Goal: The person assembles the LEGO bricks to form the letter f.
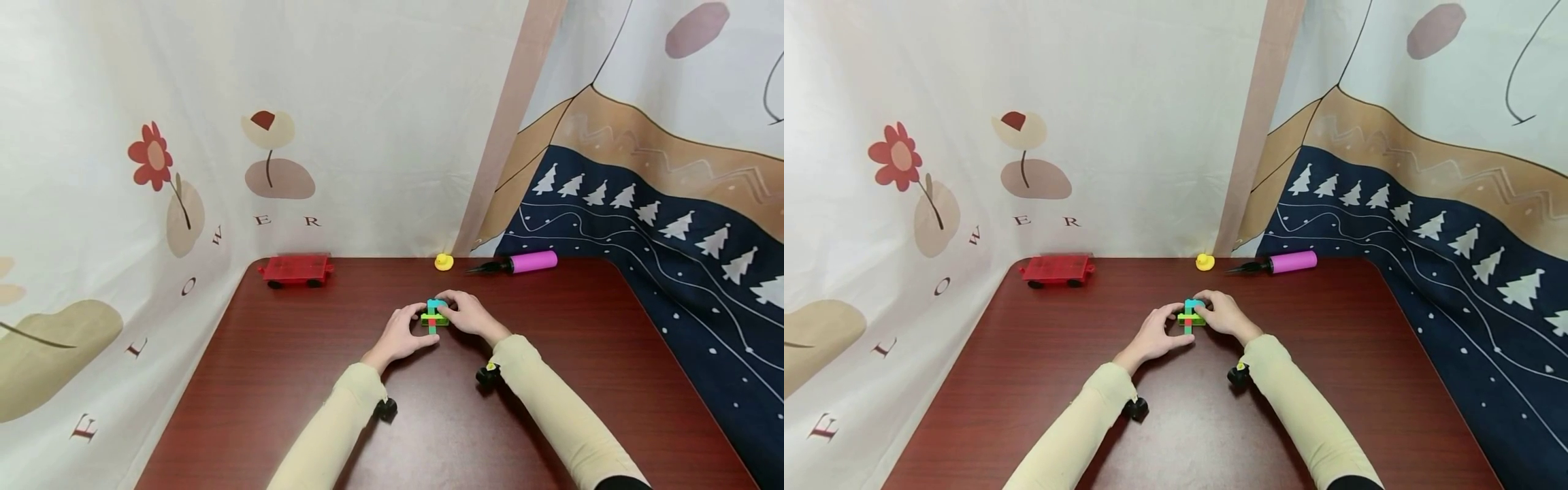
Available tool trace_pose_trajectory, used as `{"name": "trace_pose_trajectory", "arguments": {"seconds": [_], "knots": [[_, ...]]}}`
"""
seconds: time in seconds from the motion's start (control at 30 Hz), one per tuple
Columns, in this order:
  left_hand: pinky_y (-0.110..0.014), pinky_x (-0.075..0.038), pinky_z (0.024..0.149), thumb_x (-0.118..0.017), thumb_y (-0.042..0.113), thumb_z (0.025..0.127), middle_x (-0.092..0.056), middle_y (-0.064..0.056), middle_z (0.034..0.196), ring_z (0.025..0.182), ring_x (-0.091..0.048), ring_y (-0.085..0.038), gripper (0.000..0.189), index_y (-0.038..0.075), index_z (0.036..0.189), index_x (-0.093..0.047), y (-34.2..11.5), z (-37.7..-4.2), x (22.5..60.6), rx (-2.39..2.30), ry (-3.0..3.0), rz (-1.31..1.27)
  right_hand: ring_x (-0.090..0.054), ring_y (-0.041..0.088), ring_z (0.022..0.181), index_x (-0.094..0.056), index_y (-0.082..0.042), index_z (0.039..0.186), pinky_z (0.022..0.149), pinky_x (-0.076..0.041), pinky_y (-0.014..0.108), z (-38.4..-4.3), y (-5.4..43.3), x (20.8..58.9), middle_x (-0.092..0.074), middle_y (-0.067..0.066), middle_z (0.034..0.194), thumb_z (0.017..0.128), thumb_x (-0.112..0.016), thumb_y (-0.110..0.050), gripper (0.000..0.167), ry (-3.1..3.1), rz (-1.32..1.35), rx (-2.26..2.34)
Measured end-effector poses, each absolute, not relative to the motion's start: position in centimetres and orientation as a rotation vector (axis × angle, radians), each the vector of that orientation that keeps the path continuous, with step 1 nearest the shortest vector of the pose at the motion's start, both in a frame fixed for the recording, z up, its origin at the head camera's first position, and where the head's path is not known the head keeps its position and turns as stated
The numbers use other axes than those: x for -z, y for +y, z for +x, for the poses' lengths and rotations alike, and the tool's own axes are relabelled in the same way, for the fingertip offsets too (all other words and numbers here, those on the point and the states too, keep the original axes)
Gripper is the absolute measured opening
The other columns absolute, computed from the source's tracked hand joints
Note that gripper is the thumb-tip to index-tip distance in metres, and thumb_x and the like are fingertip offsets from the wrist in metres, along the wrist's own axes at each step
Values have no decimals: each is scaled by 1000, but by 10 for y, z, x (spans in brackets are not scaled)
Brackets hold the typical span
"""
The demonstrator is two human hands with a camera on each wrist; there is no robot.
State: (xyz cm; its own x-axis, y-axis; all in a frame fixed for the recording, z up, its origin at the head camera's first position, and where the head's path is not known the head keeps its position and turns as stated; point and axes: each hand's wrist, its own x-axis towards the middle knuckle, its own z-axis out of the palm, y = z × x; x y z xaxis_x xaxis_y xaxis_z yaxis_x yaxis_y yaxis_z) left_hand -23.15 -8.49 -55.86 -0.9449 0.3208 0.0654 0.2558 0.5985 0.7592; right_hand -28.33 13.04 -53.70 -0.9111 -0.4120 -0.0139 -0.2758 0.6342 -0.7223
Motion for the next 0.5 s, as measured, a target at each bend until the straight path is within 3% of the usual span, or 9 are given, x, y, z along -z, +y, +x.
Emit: {"name": "trace_pose_trajectory", "arguments": {"seconds": [0.27, 0.5], "knots": [[-45, -45, 108, -83, 45, 88, -58, -5, 148, 128, -54, -25, 79, 13, 153, -50, -88, -234, 556, -1278, 2712, 526, -66, 25, 102, -67, -7, 136, 93, -54, 44, -284, 134, 533, -70, 10, 116, 106, -64, -24, 34, 2681, -575, 1128], [-44, -52, 104, -82, 41, 91, -57, -7, 149, 128, -59, -27, 83, 9, 157, -46, -110, -238, 544, -1383, 2655, 567, -66, 30, 110, -64, -4, 140, 99, -53, 51, -268, 161, 525, -66, 15, 125, 106, -64, -24, 39, 2827, -692, 1074]]}}
